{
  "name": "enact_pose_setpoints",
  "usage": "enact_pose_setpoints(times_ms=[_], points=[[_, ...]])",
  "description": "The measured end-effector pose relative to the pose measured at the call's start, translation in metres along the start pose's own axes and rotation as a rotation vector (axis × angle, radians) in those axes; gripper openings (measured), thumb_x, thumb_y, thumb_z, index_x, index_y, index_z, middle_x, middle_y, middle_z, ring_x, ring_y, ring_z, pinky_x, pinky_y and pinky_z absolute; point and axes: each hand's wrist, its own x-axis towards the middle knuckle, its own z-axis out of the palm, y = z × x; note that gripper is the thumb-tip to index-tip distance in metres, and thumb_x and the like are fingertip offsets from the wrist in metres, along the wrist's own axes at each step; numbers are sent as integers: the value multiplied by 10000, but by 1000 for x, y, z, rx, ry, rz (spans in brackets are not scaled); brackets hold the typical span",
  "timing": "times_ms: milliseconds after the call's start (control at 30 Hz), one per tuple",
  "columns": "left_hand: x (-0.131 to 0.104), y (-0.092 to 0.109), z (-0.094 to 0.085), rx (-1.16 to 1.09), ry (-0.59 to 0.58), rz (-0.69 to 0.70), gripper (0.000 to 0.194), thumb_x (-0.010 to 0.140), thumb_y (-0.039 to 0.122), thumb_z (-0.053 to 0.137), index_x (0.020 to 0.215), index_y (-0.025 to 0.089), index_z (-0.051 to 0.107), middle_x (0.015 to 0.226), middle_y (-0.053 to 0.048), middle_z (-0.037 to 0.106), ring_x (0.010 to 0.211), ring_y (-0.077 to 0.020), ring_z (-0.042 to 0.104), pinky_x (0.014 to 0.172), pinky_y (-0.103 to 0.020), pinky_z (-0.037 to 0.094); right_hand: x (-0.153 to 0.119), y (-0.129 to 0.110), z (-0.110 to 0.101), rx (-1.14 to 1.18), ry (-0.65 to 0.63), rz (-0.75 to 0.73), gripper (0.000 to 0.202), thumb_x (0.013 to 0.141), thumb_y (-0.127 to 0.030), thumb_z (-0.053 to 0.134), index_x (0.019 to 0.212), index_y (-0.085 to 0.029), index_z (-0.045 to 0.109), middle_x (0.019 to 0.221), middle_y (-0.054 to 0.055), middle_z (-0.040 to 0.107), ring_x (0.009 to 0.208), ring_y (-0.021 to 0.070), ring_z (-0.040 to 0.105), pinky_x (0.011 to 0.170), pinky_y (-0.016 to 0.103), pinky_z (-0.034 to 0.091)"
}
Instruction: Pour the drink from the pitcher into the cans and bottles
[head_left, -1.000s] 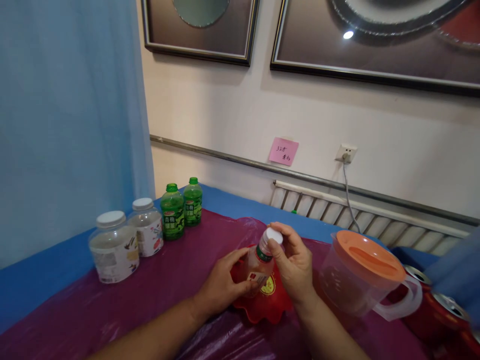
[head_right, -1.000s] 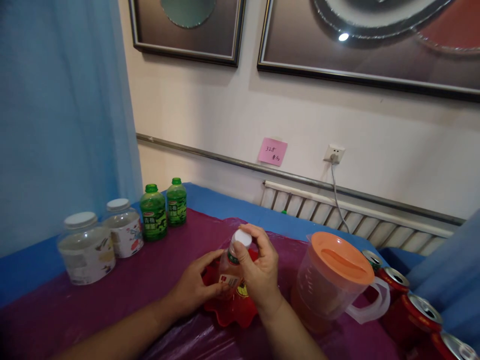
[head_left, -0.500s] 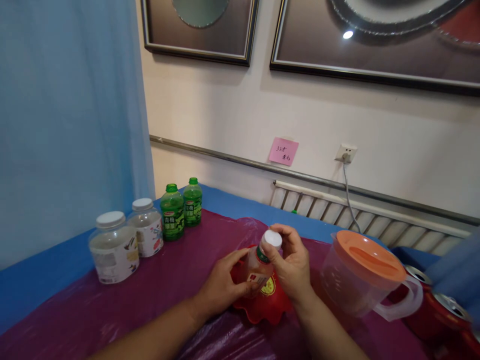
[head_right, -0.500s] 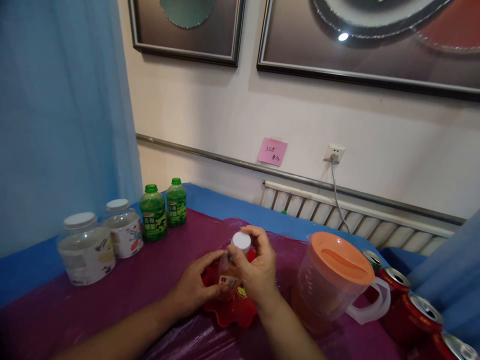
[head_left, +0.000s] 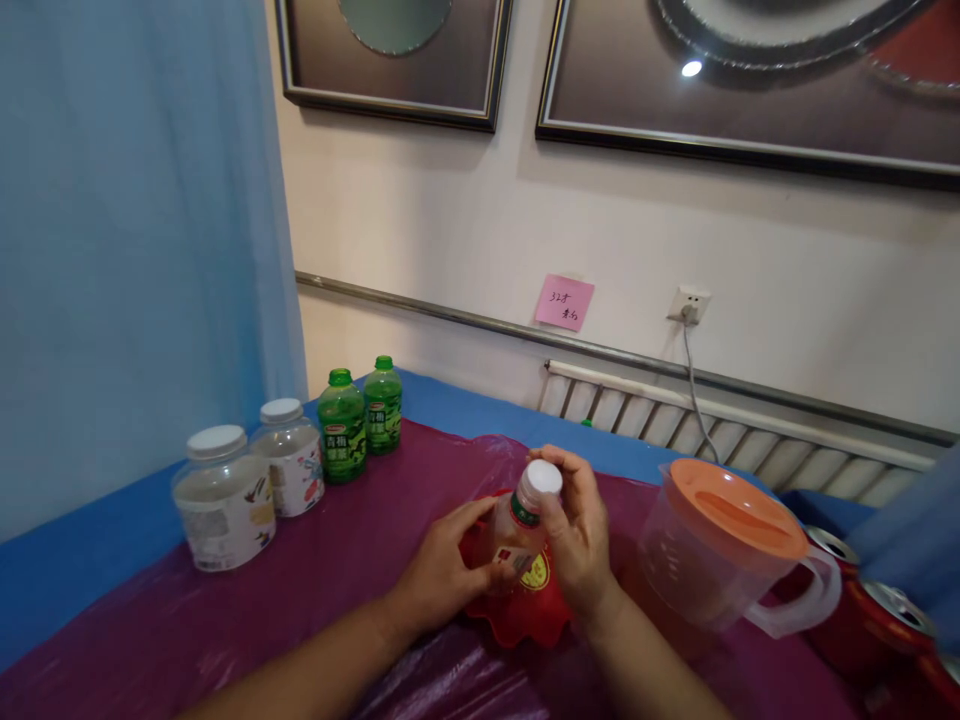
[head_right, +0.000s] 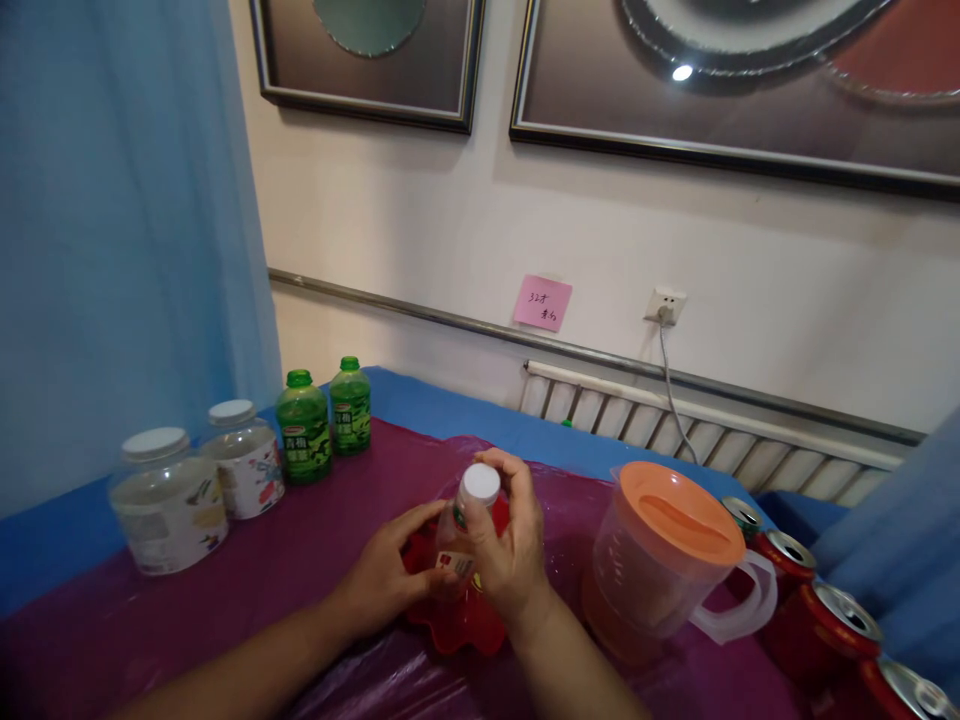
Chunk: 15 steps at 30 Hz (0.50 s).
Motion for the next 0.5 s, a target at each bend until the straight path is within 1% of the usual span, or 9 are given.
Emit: enact_pose_setpoints(times_ms=[100, 200, 333, 400, 433, 500], points=[[0, 3, 0, -1, 14, -8, 690, 698, 444, 840, 1315, 214, 633, 1324, -105, 692, 1203, -310, 643, 1081, -447, 482, 0, -6, 0, 80, -19, -10, 419, 1013, -431, 480, 1390, -256, 531, 1403, 113, 592, 1283, 261, 570, 1062, 462, 452], [0, 4, 0, -7, 16, -8, 681, 688, 421, 833, 1309, 217, 640, 1338, -114, 684, 1219, -317, 634, 1085, -461, 478, 1, -10, 0, 162, 8, 9, 431, 1031, -399, 442, 1434, -263, 507, 1439, 109, 585, 1315, 261, 561, 1095, 491, 434], [0, 2, 0, 11, 23, -24, 698, 668, 409, 837, 1311, 219, 643, 1333, -113, 687, 1217, -322, 634, 1091, -475, 473, 0, -7, 1, 143, -1, 34, 373, 1023, -383, 484, 1352, -243, 589, 1356, 110, 644, 1291, 259, 575, 1086, 476, 439], [0, 2, 0, 23, 26, -27, 697, 671, 429, 839, 1308, 222, 647, 1322, -107, 695, 1205, -322, 641, 1084, -471, 479, -1, -2, 2, 112, 36, 62, 339, 998, -387, 551, 1299, -240, 601, 1297, 107, 663, 1222, 248, 608, 1053, 452, 459], [0, 2, -1, 27, 24, -24, 700, 674, 446, 841, 1309, 224, 647, 1318, -104, 697, 1202, -322, 643, 1081, -466, 482, -2, 0, 3, 95, 64, 69, 350, 970, -392, 607, 1287, -244, 589, 1272, 102, 662, 1183, 242, 622, 1032, 441, 471], [0, 2, 0, 21, 12, -16, 711, 679, 464, 844, 1318, 229, 641, 1316, -99, 699, 1200, -320, 644, 1079, -456, 484, -3, 2, 4, 70, 107, 55, 469, 896, -418, 712, 1302, -257, 542, 1264, 94, 638, 1158, 241, 621, 1016, 432, 478]])
